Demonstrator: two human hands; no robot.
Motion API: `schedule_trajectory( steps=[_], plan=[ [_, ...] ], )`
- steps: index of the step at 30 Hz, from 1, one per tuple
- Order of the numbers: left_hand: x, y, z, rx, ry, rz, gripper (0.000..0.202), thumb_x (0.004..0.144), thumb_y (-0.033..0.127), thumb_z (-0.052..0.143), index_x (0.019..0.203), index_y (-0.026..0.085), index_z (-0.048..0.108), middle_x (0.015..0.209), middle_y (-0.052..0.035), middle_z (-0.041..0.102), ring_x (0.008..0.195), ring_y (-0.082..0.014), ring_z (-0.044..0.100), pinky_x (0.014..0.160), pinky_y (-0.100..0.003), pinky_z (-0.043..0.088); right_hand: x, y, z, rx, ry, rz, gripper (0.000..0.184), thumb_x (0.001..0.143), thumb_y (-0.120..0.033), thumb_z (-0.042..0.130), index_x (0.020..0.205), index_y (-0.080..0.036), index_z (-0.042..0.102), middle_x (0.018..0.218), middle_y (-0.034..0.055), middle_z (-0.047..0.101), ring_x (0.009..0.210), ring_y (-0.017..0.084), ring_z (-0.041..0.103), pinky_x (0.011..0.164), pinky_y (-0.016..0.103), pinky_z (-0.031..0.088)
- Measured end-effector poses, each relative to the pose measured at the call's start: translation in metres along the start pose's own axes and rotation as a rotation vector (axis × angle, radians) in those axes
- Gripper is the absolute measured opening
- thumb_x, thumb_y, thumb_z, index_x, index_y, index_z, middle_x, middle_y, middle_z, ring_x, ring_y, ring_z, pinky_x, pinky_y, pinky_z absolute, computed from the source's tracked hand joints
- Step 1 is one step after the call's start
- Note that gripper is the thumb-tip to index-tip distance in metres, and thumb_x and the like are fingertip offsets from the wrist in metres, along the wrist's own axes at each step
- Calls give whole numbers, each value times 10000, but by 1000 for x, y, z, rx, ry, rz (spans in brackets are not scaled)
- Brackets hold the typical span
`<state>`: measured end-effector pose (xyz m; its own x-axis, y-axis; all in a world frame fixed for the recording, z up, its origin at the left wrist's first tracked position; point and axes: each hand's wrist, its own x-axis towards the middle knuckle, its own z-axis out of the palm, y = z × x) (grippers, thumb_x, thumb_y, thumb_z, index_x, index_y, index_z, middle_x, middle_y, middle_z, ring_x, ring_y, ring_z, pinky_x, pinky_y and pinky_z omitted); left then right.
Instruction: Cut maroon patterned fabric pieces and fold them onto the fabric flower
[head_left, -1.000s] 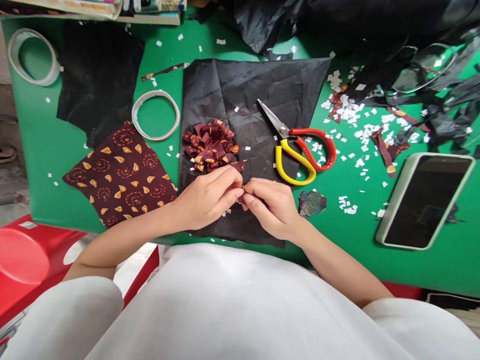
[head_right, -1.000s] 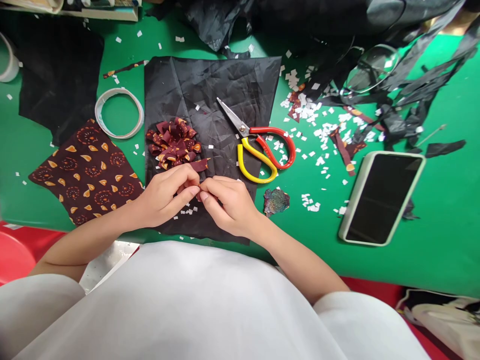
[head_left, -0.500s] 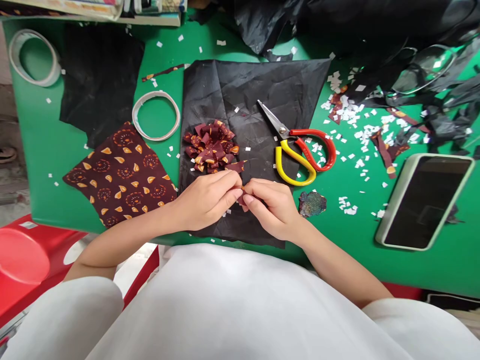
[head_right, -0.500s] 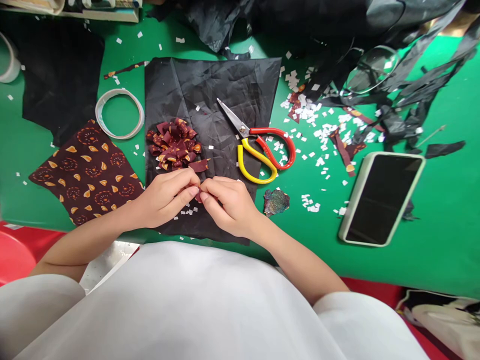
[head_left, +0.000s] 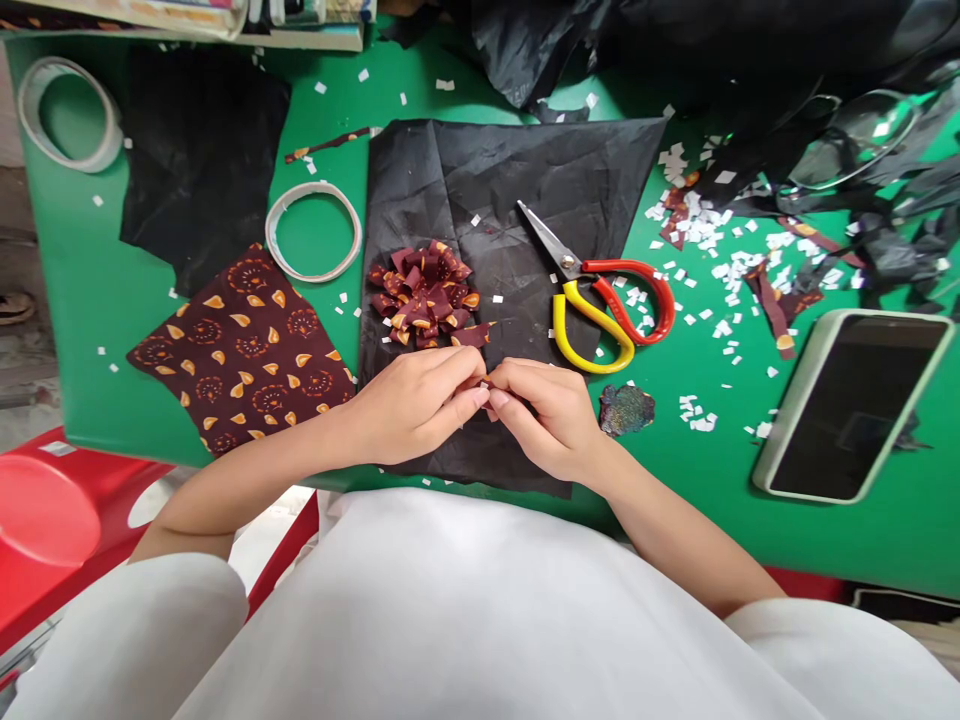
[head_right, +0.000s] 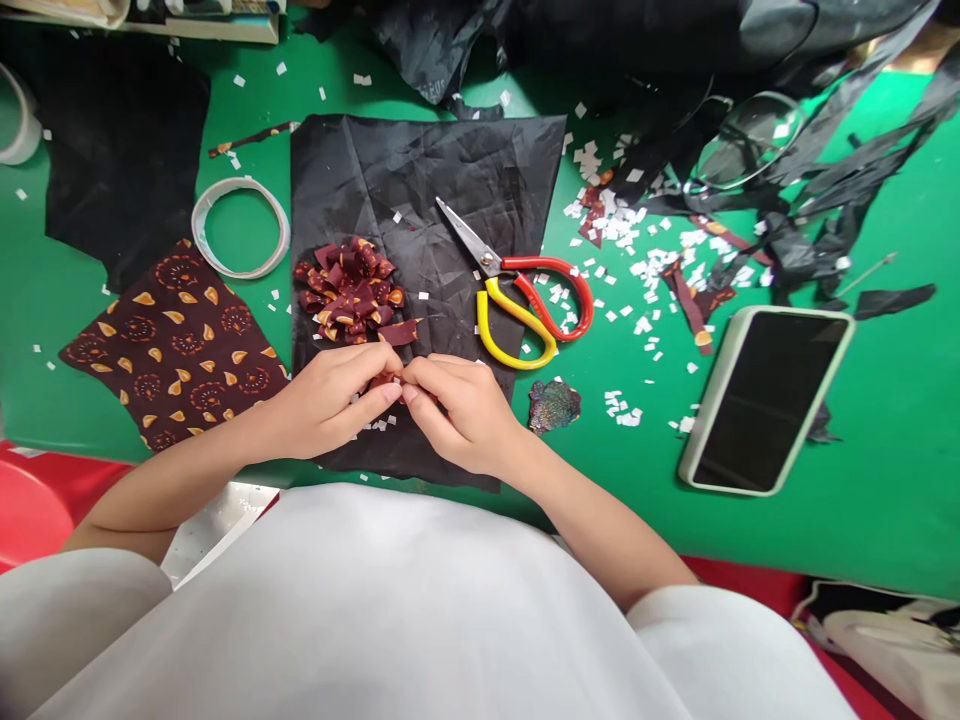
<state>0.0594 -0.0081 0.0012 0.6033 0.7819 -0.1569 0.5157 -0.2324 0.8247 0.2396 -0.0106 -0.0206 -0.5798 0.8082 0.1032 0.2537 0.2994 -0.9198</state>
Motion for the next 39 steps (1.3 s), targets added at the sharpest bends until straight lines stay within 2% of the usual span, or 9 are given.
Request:
schedule_trajectory(
  steps=[7,12,19,22,32,39],
  plan=[
    [-1,-1,0,-10,50,40,130,871,178,441,746,155,464,641,36,484,586,-66,434,567,-174,349,0,1,1,-33,16,-11,184,868,-129,424,694,-188,443,575,-30,461,532,86,417,534,219,339],
    [-2,-2,2,-29,87,20,128,834,167,478,713,148,515,576,52,470,527,-45,417,527,-154,332,-1,2,2,-65,19,-39,182,856,-124,436,686,-187,439,569,-31,444,530,85,400,527,216,334],
    [-1,-2,9,16,258,47,132,729,114,521,603,139,547,492,72,438,470,-19,385,490,-121,321,-2,2,6,-165,65,-85,167,841,-109,443,696,-192,439,566,-34,398,524,88,346,504,222,311],
    [-1,-2,12,29,289,38,134,702,109,516,573,136,540,463,77,410,448,-15,366,469,-115,311,-2,1,9,-222,79,-107,161,832,-103,452,698,-192,443,568,-29,403,527,93,343,500,227,311],
    [-1,-4,8,29,217,10,182,773,149,491,610,141,572,450,69,462,437,-29,397,472,-128,332,-4,0,12,-366,130,-118,201,802,-99,471,640,-205,419,525,-31,415,504,106,343,495,239,298],
    [-1,-4,8,53,175,49,173,793,146,463,645,141,552,485,67,455,458,-30,401,485,-135,325,-4,1,11,-308,134,-102,194,788,-95,472,636,-204,420,527,-34,403,501,97,339,486,229,300]
  ],
)
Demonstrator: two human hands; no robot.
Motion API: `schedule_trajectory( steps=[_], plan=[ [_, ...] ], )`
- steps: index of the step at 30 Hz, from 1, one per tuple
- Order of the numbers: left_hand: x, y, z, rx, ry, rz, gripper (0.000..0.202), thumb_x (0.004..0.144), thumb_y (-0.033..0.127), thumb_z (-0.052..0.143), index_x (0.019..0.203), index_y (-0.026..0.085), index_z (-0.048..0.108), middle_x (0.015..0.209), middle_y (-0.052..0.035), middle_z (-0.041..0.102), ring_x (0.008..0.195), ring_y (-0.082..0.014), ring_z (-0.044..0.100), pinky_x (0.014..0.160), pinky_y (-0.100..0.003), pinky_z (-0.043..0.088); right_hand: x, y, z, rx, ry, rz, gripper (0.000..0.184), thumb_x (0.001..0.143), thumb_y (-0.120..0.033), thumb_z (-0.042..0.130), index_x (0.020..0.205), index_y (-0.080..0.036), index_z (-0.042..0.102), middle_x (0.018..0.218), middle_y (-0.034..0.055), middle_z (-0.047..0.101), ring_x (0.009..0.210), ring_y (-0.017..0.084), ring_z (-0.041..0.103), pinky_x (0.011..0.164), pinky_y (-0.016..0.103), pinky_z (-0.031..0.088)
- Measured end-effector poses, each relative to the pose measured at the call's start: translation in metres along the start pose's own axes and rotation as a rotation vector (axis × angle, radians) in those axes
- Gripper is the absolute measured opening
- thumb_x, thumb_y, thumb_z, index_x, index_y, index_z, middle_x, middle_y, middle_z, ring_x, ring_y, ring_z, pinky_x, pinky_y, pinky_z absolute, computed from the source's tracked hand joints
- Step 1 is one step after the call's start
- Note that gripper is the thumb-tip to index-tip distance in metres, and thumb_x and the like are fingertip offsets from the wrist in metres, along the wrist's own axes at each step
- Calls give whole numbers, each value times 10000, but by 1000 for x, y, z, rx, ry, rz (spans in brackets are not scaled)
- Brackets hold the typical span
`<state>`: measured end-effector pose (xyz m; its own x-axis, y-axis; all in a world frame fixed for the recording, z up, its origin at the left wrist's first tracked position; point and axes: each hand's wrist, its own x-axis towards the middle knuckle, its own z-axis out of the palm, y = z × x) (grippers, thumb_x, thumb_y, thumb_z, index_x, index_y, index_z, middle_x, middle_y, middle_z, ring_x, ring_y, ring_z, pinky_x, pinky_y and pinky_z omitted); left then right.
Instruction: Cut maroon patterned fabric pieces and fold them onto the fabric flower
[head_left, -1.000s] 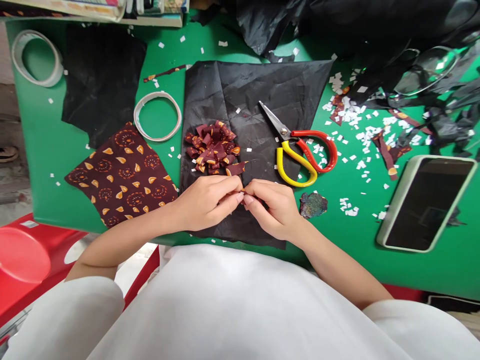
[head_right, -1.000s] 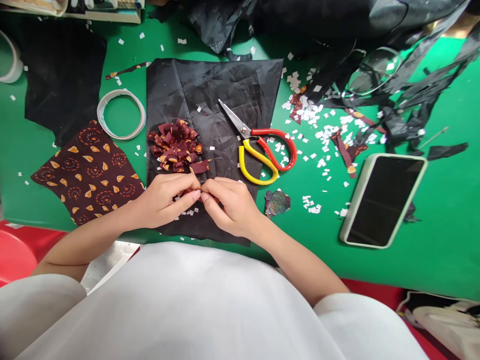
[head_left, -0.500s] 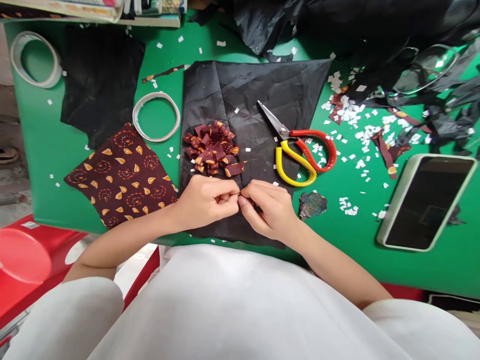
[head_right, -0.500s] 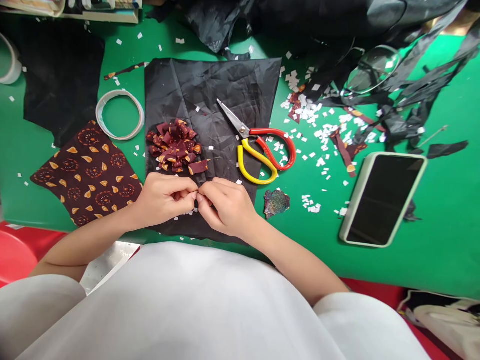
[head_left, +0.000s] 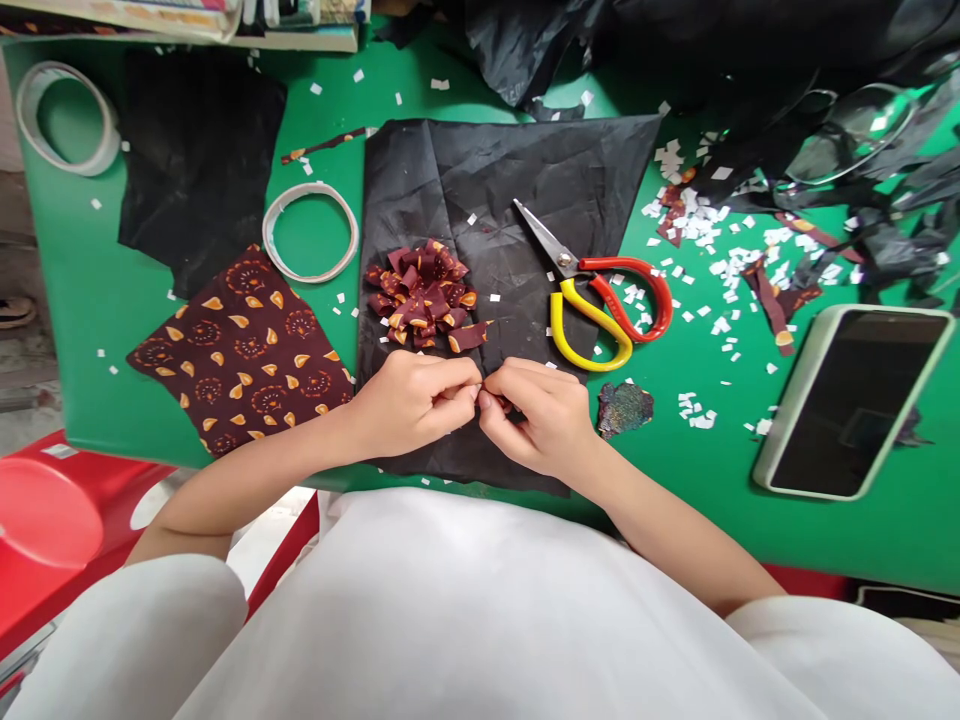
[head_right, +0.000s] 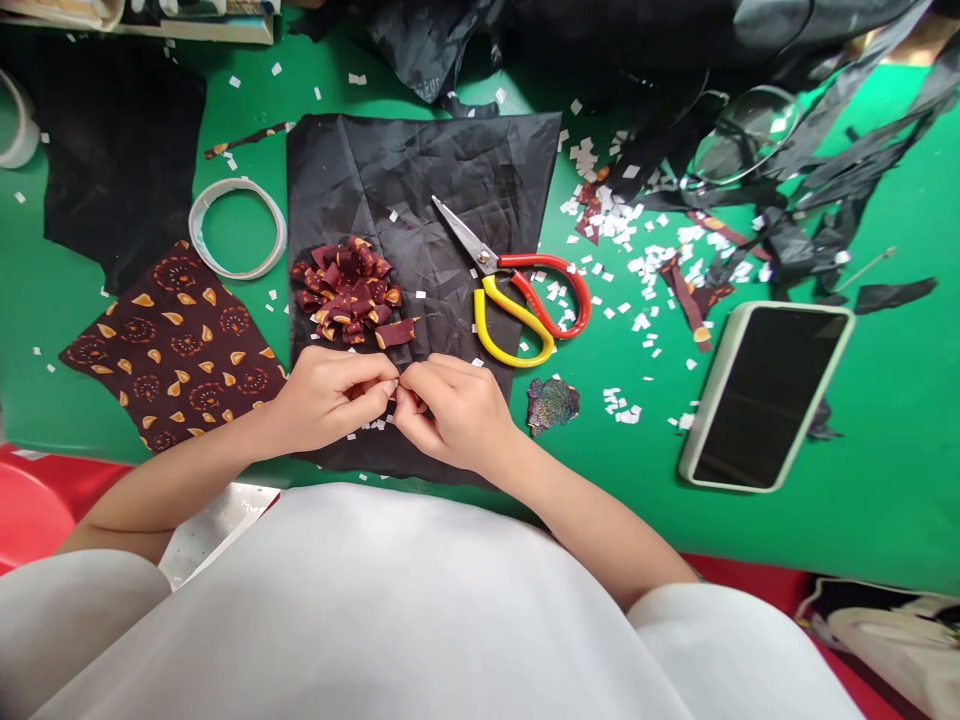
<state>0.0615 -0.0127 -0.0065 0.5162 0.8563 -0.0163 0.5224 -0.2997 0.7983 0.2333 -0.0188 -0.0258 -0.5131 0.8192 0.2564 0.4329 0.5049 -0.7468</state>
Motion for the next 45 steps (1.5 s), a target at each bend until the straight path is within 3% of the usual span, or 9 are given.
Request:
schedule_trajectory(
  steps=[8,12,18,28,32,36,39,45],
  plan=[
    [0,-1,3,50,75,26,178,783,164,476,633,157,570,501,57,504,467,-39,424,490,-140,343,0,0,0,30,12,14,193,789,-107,465,628,-204,418,519,-39,394,489,92,336,478,230,290],
    [0,1,0,12,34,36,175,853,181,456,728,151,575,547,57,533,486,-33,440,513,-132,359,2,0,-4,119,29,70,201,797,-90,459,633,-199,416,523,-47,372,473,74,323,458,215,273],
    [0,2,-1,10,16,67,154,854,146,452,733,152,547,557,63,521,515,-30,461,537,-123,361,2,-1,-6,191,13,98,196,793,-90,471,630,-188,420,536,-44,397,484,62,345,467,198,294],
    [-1,0,0,-65,-73,-17,101,889,175,417,801,166,466,604,65,487,533,-40,443,546,-143,355,4,-1,-7,192,-5,132,214,804,-97,474,610,-179,433,525,-45,399,477,55,342,456,191,283],
    [-1,0,0,-135,-3,-44,40,869,171,458,877,165,420,636,73,441,497,-33,381,524,-149,352,4,-2,-8,220,8,159,224,799,-99,470,592,-178,432,514,-39,421,476,56,350,461,188,298],
    [-2,-1,0,-32,84,89,45,862,157,466,818,160,455,712,20,453,622,-68,418,604,-181,381,4,-2,-8,220,21,180,218,788,-95,475,589,-176,439,514,-39,422,475,54,349,457,186,294],
    [-2,-2,1,31,36,144,87,880,173,440,814,154,492,722,-1,475,652,-90,424,607,-198,381,4,-2,-8,217,28,166,218,772,-78,481,582,-173,430,519,-43,397,479,48,331,455,184,280],
    [-1,-1,1,48,-54,123,140,899,164,406,801,150,506,712,6,504,641,-81,450,614,-183,387,5,-1,-6,228,20,134,247,728,-50,488,550,-176,373,509,-60,287,479,43,264,457,188,254]
  ],
)
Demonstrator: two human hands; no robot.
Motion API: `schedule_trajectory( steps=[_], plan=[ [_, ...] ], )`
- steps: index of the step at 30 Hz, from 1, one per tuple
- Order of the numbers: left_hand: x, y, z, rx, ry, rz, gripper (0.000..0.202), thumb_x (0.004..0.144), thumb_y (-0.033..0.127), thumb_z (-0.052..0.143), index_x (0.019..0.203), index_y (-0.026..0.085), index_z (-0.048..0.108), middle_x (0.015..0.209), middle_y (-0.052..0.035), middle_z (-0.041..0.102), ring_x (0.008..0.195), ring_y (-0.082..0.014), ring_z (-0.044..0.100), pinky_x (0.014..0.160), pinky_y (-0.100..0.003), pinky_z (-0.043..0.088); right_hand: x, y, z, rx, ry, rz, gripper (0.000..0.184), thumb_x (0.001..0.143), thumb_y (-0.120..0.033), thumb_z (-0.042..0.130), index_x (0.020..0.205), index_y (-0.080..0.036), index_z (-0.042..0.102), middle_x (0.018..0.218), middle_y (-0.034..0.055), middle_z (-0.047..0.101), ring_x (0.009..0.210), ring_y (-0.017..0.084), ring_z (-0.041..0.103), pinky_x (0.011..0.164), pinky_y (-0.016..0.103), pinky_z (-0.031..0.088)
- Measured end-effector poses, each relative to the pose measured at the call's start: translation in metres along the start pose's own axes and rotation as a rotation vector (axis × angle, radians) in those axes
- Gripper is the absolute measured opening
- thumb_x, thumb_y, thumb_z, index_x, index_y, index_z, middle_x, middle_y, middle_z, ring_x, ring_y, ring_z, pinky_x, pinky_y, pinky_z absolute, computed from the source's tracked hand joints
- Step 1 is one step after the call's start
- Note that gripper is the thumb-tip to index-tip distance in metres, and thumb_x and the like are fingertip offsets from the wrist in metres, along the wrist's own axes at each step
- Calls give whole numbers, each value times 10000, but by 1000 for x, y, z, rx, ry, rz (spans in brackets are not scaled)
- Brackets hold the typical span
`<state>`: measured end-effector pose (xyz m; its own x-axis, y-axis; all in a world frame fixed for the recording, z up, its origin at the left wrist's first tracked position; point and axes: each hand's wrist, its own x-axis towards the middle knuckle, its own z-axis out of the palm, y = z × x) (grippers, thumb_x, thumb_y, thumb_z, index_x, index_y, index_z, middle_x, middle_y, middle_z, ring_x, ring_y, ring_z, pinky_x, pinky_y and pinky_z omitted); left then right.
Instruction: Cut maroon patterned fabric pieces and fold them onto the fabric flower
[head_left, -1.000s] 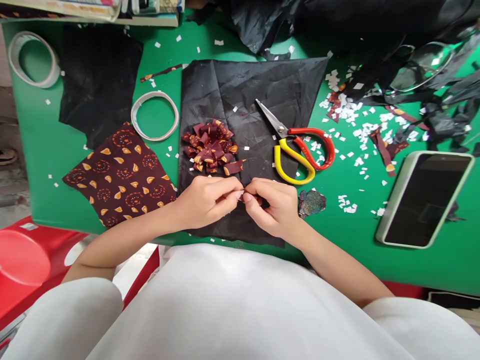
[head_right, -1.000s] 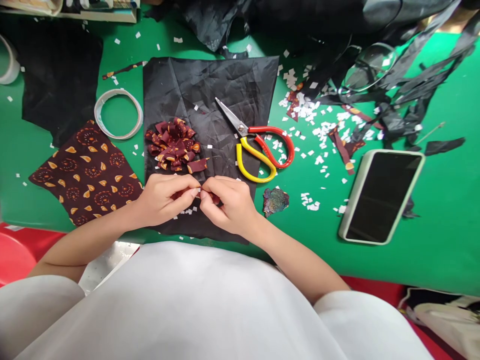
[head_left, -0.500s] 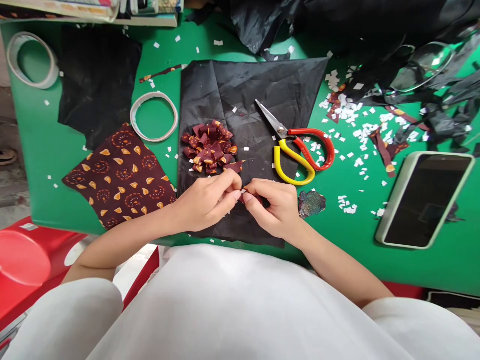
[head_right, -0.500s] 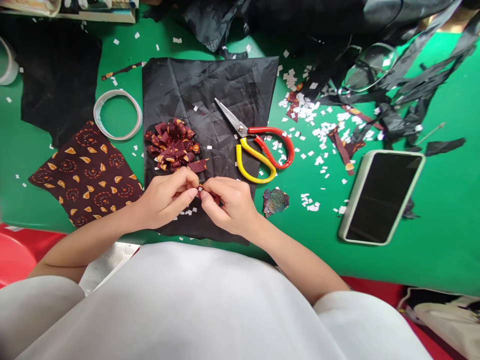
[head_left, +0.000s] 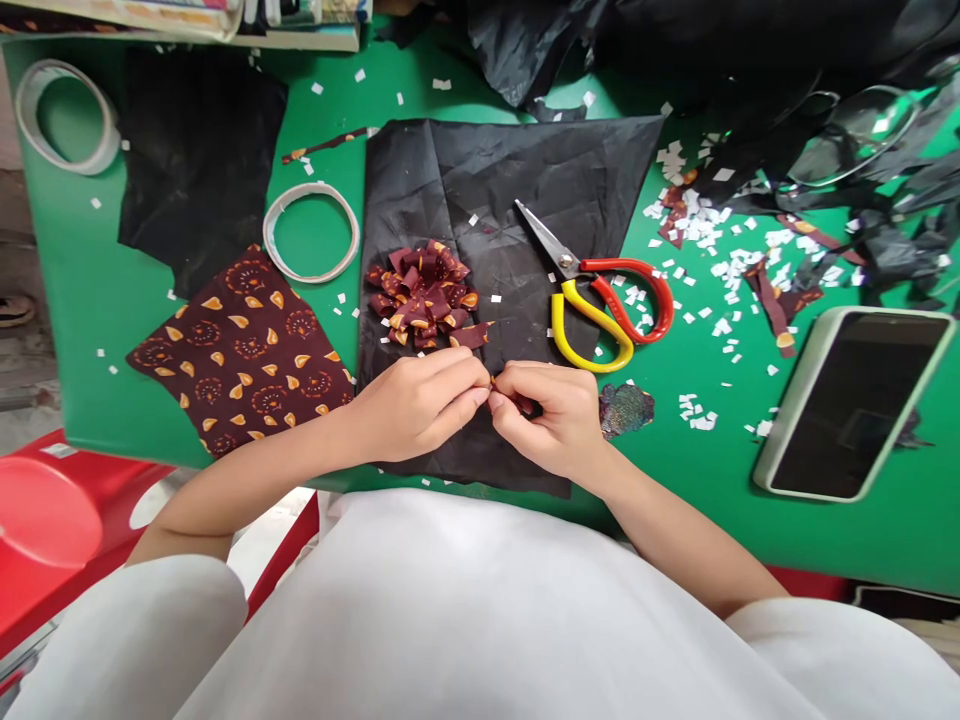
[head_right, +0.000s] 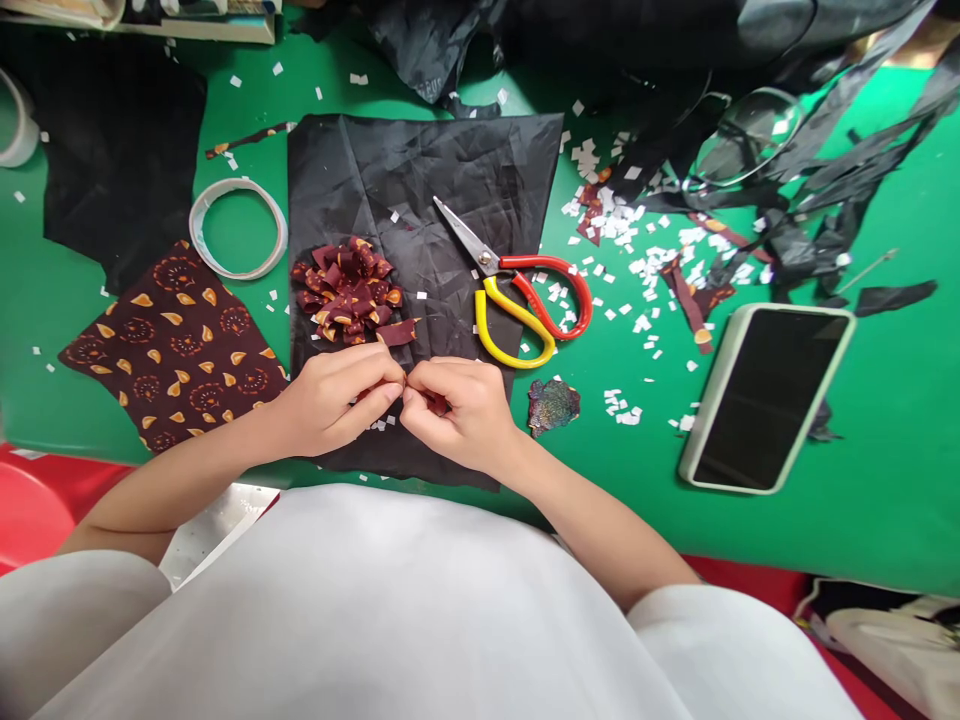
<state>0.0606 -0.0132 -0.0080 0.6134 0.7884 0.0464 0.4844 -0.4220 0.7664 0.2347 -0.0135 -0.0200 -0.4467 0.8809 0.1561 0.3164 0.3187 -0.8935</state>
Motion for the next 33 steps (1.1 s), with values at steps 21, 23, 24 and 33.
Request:
schedule_trajectory(
  steps=[21,23,24,33],
  plan=[
    [1,1,2,-119,-1,-28,126,872,126,440,765,151,503,689,18,498,642,-69,458,620,-172,382,0,1,0,42,-28,1,241,702,-52,478,537,-177,355,501,-61,277,472,42,254,454,190,239],
    [1,1,2,-117,5,-26,127,872,125,440,763,150,501,688,18,496,644,-69,461,621,-171,381,0,1,0,42,-33,0,241,706,-56,478,537,-176,354,502,-60,280,474,42,254,454,190,236],
    [1,0,2,-117,7,-26,130,872,125,438,761,150,501,688,18,495,645,-69,462,621,-171,381,0,1,0,41,-33,0,242,707,-58,478,537,-176,354,502,-60,280,474,42,254,454,190,236],
    [1,-1,2,-108,-10,-29,134,880,135,428,772,151,506,695,15,502,645,-75,465,616,-175,381,0,3,0,37,-40,1,238,717,-71,472,541,-184,359,503,-62,282,471,50,258,448,193,237]
  ],
)
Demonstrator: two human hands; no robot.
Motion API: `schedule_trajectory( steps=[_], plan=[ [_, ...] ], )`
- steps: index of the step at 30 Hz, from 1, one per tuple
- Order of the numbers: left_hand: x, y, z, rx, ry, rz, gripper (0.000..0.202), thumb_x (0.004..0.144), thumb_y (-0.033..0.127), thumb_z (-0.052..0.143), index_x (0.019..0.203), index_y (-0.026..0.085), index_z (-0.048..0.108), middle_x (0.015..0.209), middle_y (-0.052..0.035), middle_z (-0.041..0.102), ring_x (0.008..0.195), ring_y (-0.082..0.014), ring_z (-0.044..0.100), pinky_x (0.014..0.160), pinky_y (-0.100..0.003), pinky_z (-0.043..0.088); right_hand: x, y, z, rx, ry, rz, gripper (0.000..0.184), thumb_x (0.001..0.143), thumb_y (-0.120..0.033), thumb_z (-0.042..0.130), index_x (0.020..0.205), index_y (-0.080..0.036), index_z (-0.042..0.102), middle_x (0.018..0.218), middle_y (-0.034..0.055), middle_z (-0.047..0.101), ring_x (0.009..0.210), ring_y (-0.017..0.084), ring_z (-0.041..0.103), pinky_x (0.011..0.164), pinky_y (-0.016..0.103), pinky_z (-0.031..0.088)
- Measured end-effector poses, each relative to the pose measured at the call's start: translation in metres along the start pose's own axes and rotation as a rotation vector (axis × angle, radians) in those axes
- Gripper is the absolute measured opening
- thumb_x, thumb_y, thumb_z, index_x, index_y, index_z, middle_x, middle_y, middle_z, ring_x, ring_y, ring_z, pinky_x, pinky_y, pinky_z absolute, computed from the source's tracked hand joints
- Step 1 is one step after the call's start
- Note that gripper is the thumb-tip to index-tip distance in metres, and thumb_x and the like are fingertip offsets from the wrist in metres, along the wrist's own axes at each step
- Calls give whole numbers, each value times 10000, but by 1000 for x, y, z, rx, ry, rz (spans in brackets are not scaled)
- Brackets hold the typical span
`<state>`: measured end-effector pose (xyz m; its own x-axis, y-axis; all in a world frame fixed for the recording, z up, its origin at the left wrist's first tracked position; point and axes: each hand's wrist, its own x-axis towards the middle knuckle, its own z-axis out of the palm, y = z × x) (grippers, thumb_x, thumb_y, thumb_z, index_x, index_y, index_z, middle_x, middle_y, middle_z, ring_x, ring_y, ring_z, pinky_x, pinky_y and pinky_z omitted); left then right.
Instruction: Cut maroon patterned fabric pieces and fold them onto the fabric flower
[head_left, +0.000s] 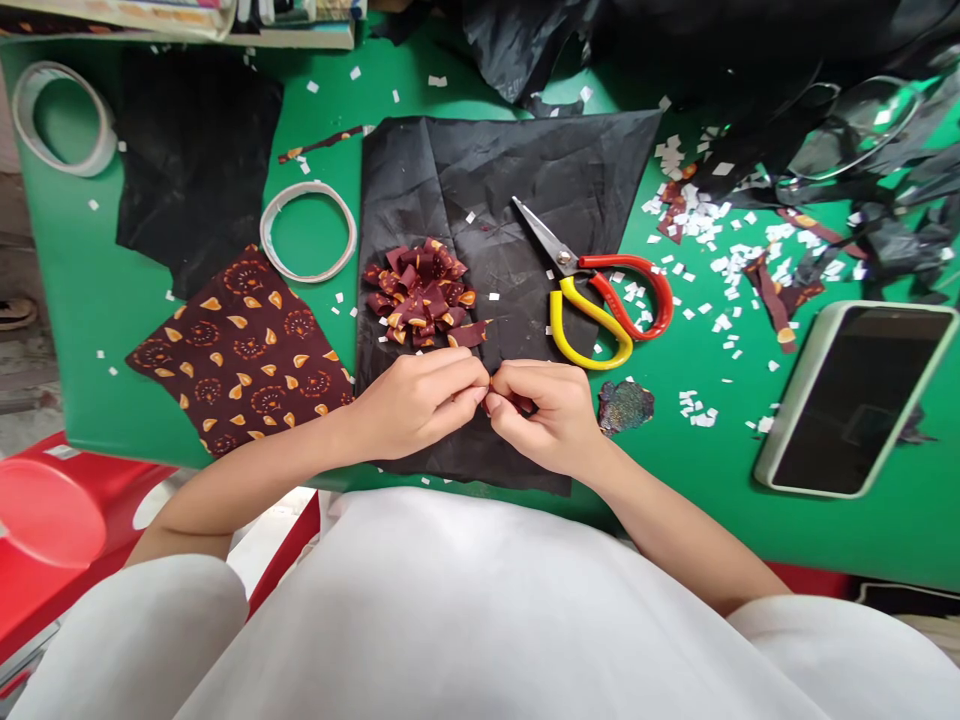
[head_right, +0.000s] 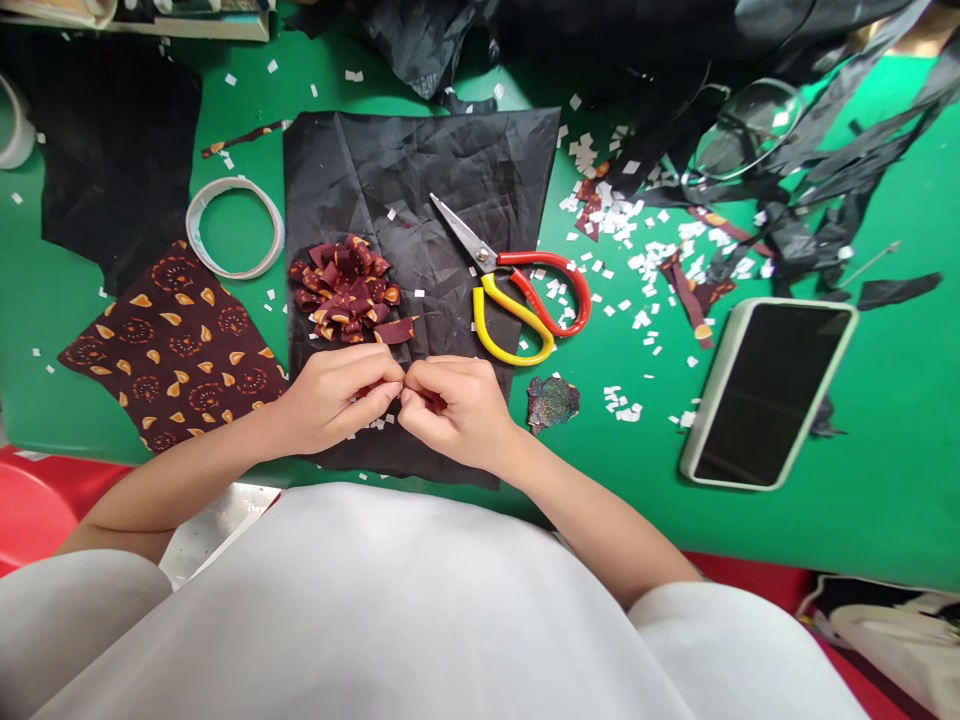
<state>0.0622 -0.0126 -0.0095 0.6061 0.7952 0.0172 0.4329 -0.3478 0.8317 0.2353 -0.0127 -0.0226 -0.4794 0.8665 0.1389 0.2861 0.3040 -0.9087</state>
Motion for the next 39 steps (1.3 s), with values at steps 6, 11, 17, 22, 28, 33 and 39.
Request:
schedule_trajectory(
  steps=[6,11,17,22,28,33,39],
  plan=[
    [0,0,-2,-1,-27,12,152,900,164,402,796,154,511,720,1,527,666,-86,485,631,-186,388,0,0,-1,22,-3,9,241,723,-70,471,545,-185,357,502,-62,287,468,49,263,449,192,244],
    [0,0,-2,12,-27,4,149,898,163,407,793,156,512,717,3,524,662,-85,479,630,-185,385,-1,1,0,14,1,-9,238,723,-67,473,551,-184,358,504,-63,280,470,49,258,450,191,241],
    [0,1,-1,17,-13,0,146,884,139,416,770,151,506,696,9,498,645,-82,461,619,-186,377,0,1,1,-21,-6,-20,240,728,-72,466,552,-188,353,511,-60,269,473,55,253,449,197,237],
    [0,0,1,25,2,-5,149,875,137,420,746,152,493,672,19,463,625,-79,435,596,-188,360,-1,2,2,-69,-8,-33,241,731,-83,455,548,-193,345,509,-56,277,476,62,254,455,203,245],
    [-2,-1,6,53,52,-14,149,848,129,427,713,159,484,640,32,437,595,-72,405,574,-181,353,-4,4,5,-118,9,-54,234,727,-80,453,548,-194,353,504,-55,289,475,66,266,460,206,250],
    [-3,-1,10,77,114,-20,147,822,128,442,688,162,493,611,43,433,572,-61,409,557,-166,355,-4,4,7,-141,2,-56,224,748,-99,450,562,-195,369,506,-51,324,474,70,299,467,205,271],
    [-2,0,8,66,123,-21,144,799,104,453,673,155,501,601,45,442,564,-55,401,557,-156,361,-4,4,6,-122,-3,-57,221,738,-85,453,562,-192,373,512,-53,312,476,67,288,467,205,264]
  ],
)
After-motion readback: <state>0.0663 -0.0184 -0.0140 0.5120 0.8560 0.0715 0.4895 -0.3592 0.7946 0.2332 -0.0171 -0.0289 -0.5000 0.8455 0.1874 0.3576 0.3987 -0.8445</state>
